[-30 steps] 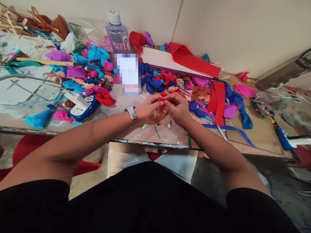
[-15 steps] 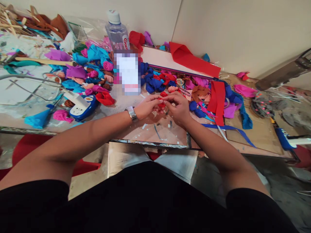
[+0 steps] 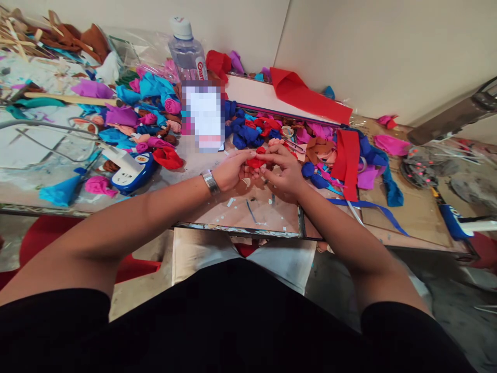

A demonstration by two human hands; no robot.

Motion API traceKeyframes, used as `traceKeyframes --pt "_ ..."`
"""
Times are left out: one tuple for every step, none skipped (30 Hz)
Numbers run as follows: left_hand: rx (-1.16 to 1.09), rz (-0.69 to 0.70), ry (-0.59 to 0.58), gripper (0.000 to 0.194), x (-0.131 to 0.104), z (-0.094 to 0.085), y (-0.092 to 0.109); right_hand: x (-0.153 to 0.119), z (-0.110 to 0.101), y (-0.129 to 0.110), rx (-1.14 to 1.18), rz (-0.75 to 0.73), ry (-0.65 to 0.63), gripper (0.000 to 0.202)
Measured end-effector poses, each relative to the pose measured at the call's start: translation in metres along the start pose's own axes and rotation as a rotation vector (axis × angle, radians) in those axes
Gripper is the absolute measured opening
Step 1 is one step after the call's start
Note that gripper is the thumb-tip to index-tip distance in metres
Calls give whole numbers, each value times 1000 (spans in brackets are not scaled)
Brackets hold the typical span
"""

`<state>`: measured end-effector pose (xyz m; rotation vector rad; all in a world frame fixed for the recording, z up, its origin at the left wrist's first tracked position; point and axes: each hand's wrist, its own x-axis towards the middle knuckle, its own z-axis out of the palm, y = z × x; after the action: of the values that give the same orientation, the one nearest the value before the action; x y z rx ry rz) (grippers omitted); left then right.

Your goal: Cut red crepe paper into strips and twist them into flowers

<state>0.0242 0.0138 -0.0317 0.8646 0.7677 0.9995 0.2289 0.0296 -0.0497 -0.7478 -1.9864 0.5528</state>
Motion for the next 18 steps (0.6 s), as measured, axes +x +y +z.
traceKeyframes --pt "-6 -8 2 15 -1 1 1 0 0 2 -11 -25 8 42" --pt "-9 -13 1 15 -1 2 2 0 0 3 -17 -61 22 40" --pt "-11 -14 0 15 -2 3 2 1 0 3 -20 -94 38 39" --pt "-13 -13 -2 15 -2 3 3 1 0 3 -20 -117 48 37" --pt "-14 -9 -4 16 -2 3 3 1 0 2 -21 -118 53 36" --pt "-12 -6 -10 16 -2 3 3 1 0 0 -28 -100 55 34" --pt "-10 -1 -14 16 -2 3 3 1 0 -2 -37 -76 57 33" --pt "-5 3 -17 17 -2 3 4 1 0 -4 -48 -59 59 32" --pt "1 6 -21 18 -1 2 4 1 0 -6 -57 -57 62 30" --pt "8 10 -24 18 -1 1 4 0 0 -7 -63 -69 66 29" --pt "15 13 -26 18 -1 0 4 0 0 -8 -70 -86 68 27" --pt "23 15 -29 18 0 -1 4 0 0 -9 -77 -101 67 25" --pt "33 18 -33 18 0 -1 4 -1 0 -9 -85 -112 65 22" --pt "46 19 -38 17 0 -2 4 -1 0 -8 -94 -119 61 20" --pt "58 20 -41 17 0 -2 4 -2 1 -7 -103 -122 59 18" --pt "68 22 -42 16 0 -2 4 -2 0 -6 -114 -125 57 18" --pt "77 23 -42 15 0 -2 3 -2 0 -5 -122 -129 57 18" --pt "82 26 -40 15 0 -2 3 -2 0 -4 -130 -134 57 18"
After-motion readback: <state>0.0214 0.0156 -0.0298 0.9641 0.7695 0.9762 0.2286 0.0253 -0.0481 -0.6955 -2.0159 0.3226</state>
